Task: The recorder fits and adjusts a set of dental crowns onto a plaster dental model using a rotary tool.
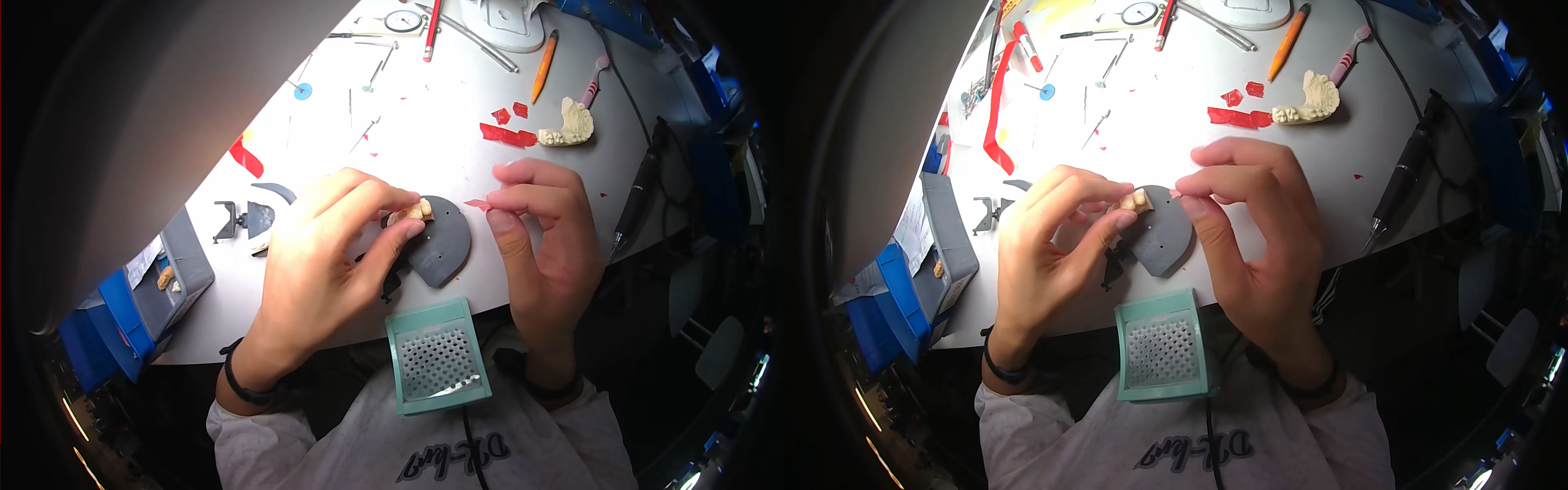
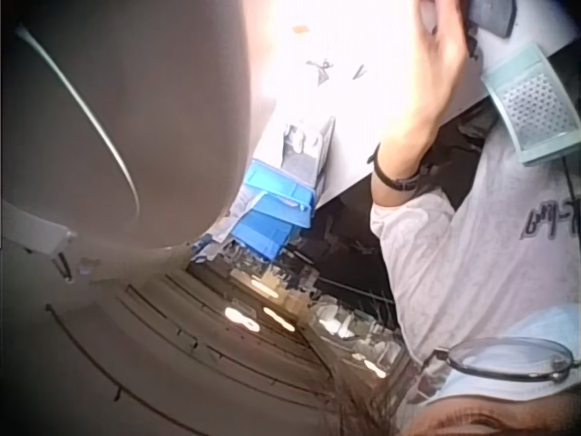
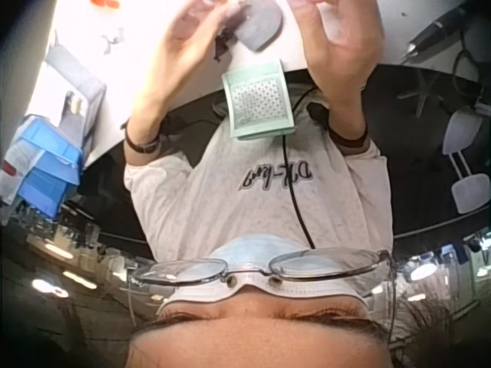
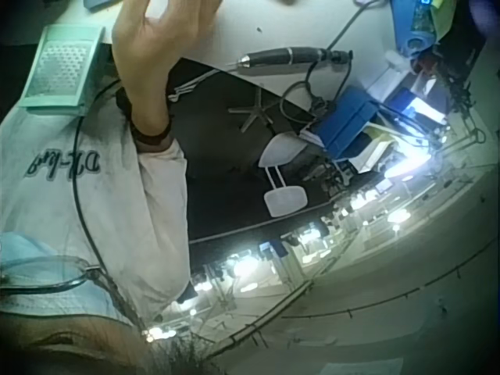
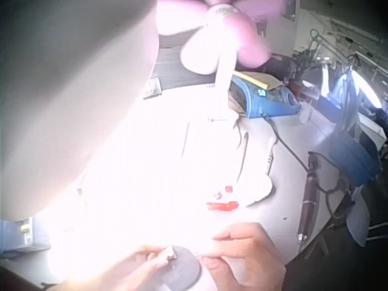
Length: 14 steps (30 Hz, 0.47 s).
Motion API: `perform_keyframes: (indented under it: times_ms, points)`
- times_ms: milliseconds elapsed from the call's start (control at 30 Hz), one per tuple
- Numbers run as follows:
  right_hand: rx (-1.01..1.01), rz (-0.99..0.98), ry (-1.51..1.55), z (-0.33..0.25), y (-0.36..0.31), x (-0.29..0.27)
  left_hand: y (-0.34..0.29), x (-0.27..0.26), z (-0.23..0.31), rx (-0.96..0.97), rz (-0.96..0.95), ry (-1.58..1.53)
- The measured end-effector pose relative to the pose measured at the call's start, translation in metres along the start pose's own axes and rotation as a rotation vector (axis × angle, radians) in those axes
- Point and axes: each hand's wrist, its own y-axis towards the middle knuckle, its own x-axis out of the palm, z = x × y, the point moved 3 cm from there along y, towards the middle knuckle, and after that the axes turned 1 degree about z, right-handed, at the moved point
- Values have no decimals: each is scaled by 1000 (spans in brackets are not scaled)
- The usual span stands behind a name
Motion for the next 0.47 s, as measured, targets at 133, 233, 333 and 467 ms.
perform_keyframes:
  times_ms: [133,233,333,467]
  points:
    - [78,-58,94,-2,-1,0,0,-1,3,7,1,51]
    - [176,-32,167,-9,-1,3,2,-8,3,10,-16,-47]
    - [121,-238,15,-18,3,6,0,-9,2,-36,-40,-273]
    - [96,-247,57,-24,6,12,-4,-7,-3,-139,-65,-569]
